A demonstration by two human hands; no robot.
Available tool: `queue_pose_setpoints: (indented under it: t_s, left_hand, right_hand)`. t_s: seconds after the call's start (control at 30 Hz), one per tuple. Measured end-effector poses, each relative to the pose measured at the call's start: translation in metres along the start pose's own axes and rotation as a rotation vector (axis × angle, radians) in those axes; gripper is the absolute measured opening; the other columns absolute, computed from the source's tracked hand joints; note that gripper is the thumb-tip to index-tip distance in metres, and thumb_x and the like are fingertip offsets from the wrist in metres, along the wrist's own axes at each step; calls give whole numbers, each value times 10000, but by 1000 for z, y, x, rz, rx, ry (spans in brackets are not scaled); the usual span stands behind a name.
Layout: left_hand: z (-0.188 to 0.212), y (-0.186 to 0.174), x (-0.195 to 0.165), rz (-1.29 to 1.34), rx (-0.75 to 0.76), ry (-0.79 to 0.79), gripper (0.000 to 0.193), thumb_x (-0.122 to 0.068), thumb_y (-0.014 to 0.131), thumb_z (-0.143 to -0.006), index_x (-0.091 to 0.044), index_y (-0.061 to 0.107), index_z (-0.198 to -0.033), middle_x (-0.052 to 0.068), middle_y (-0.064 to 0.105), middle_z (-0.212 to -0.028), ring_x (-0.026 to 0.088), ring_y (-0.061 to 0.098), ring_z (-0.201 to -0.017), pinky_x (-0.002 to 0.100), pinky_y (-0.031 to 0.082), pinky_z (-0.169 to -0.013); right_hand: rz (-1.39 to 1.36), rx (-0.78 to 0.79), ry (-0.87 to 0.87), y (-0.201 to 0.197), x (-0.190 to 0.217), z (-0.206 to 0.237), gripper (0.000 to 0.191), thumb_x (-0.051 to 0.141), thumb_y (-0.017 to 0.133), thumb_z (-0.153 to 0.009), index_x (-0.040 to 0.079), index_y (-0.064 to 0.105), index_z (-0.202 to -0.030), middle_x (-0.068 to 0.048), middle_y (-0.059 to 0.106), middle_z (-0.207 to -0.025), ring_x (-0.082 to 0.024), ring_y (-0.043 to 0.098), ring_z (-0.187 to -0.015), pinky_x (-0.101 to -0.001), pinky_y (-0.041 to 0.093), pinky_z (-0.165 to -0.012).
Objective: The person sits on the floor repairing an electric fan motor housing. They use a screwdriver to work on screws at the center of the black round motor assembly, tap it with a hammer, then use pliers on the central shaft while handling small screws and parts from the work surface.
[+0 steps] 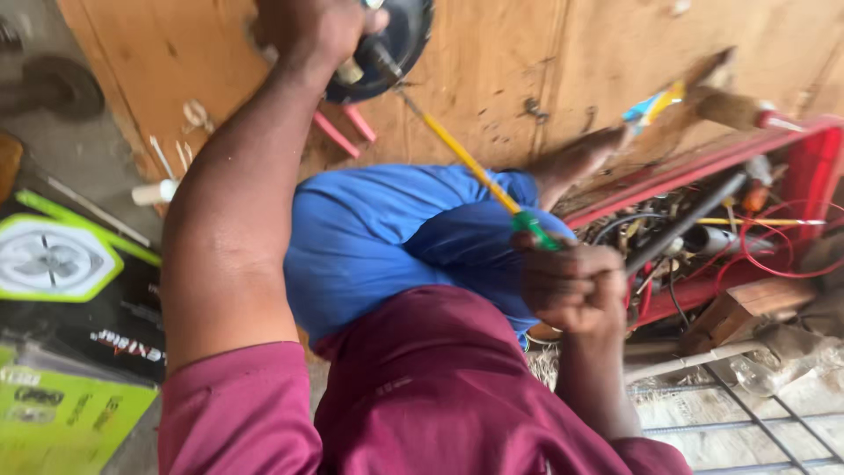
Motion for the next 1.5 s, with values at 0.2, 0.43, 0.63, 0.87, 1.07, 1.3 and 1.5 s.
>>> queue_pose_setpoints:
  t_s: [0.2, 0.43, 0.63, 0.87, 1.07, 1.3, 1.5]
  left_hand:
    - [1, -2, -3, -81, -120, -80, 797, -509, 1023, -482, -74, 701, -1068, 193, 680, -1089, 397, 667, -980, 646, 501, -793]
    - [16, 2, -10, -2, -150, 40, 691, -474, 1016, -521, -85, 716, -1007, 157, 697, -1057, 371, 667, -967, 621, 485, -790]
    - [23, 5, -11, 35, -184, 91, 602, -444, 1011, -554, -94, 729, -955, 127, 712, -1030, 348, 666, -956, 599, 472, -788]
    - [23, 4, -13, 37, -254, 113, 595, -419, 1020, -534, -81, 724, -925, 132, 702, -1045, 358, 649, -993, 597, 460, -786]
    - [25, 3, -12, 37, -274, 116, 620, -413, 1023, -523, -70, 714, -936, 137, 685, -1075, 366, 629, -1050, 594, 455, -798]
    - [22, 8, -11, 51, -212, 129, 619, -431, 1011, -579, -74, 705, -982, 132, 682, -1058, 317, 645, -996, 597, 456, -838]
    - [22, 6, -12, 39, -213, 121, 681, -415, 1020, -523, -73, 702, -1017, 138, 680, -1076, 351, 635, -1010, 621, 462, -811]
  right_hand:
    - [958, -860, -270, -79, 32, 30, 602, -105, 579, -711, -31, 590, -1308, -45, 716, -883, -177, 704, -759, -339, 611, -675]
    - [1895, -963, -626, -42, 32, 35, 431, 193, 750, -926, 83, 690, -1339, -48, 784, -1126, -38, 676, -1023, -223, 533, -909]
    - [1893, -1030, -579, -49, 38, 41, 411, 168, 756, -942, 143, 709, -1350, -32, 751, -891, -28, 594, -776, -227, 511, -720]
    - [1890, -971, -614, -49, 36, 38, 408, 142, 747, -933, 143, 706, -1339, -7, 725, -847, -26, 612, -698, -226, 517, -650]
    - [1868, -963, -609, -50, 35, 38, 406, 134, 745, -927, 139, 707, -1332, -7, 749, -877, -27, 638, -688, -225, 538, -642]
    - [1879, -977, -619, -47, 35, 37, 403, 142, 769, -920, 130, 714, -1319, -28, 759, -906, -49, 630, -708, -240, 538, -645]
    - [2379, -692, -1041, -16, 18, 39, 432, 32, 806, -826, 94, 739, -1247, -132, 717, -1069, -254, 714, -909, -352, 572, -793]
Point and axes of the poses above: each hand's wrist, its own z-axis away from the middle knuckle, its own y-axis out of the palm, x = y × z, the point moved 6 cm from there along -z, towards the middle knuckle
